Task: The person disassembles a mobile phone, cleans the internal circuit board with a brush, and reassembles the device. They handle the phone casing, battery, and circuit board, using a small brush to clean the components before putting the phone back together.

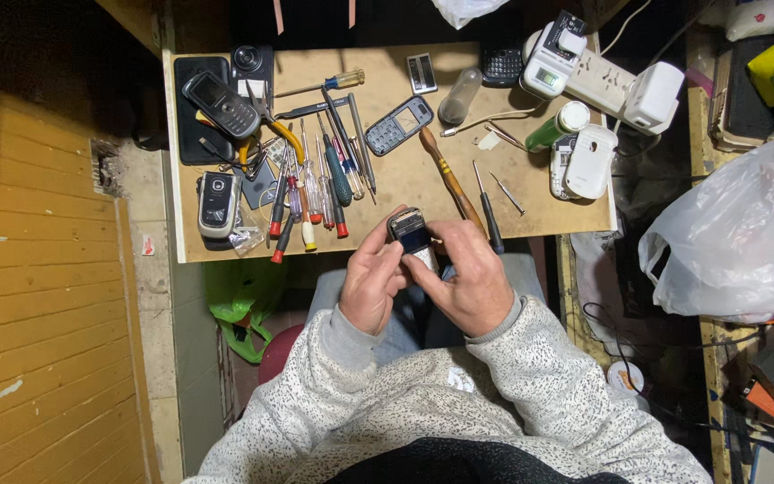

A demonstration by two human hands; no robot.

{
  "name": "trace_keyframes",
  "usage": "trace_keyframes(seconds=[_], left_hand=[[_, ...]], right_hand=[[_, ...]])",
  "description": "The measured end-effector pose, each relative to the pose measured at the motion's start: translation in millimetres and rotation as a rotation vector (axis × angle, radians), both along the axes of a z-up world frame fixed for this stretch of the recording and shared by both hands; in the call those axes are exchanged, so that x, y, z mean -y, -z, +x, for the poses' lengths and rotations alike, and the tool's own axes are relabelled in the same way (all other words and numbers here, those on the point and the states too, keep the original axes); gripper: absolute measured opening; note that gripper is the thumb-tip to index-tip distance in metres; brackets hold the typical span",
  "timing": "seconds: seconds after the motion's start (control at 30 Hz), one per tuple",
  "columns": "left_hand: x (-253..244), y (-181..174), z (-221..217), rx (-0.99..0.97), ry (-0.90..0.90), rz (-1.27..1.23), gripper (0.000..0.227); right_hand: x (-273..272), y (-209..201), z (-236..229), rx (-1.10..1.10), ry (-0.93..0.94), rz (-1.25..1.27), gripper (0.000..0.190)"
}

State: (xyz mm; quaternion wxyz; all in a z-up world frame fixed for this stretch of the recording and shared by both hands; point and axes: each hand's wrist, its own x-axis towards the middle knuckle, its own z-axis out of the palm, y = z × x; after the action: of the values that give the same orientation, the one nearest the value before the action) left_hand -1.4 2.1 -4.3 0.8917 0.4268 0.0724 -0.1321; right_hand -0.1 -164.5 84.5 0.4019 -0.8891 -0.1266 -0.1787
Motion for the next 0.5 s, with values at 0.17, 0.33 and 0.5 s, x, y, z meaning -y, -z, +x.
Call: trace_keyframes(seconds=[0.17,0.33,0.5], left_hand=[[-1.5,42.4,-3.1,0.068,-0.009,0.017,0.057],[-2.1,22.3,-6.5,0.023,0.016,-0.016,0.055],[-3.5,4.1,-4.7,0.062,0.041,-0.004,0.056]], right_hand=[[3.9,-4.4,1.2,-0.054,-0.022,0.067,0.044],[22.8,4.6,13.5,-0.272,-0.056,0.380,0.024],[30.2,9.4,21.4,-0.419,-0.117,0.602,0.022]])
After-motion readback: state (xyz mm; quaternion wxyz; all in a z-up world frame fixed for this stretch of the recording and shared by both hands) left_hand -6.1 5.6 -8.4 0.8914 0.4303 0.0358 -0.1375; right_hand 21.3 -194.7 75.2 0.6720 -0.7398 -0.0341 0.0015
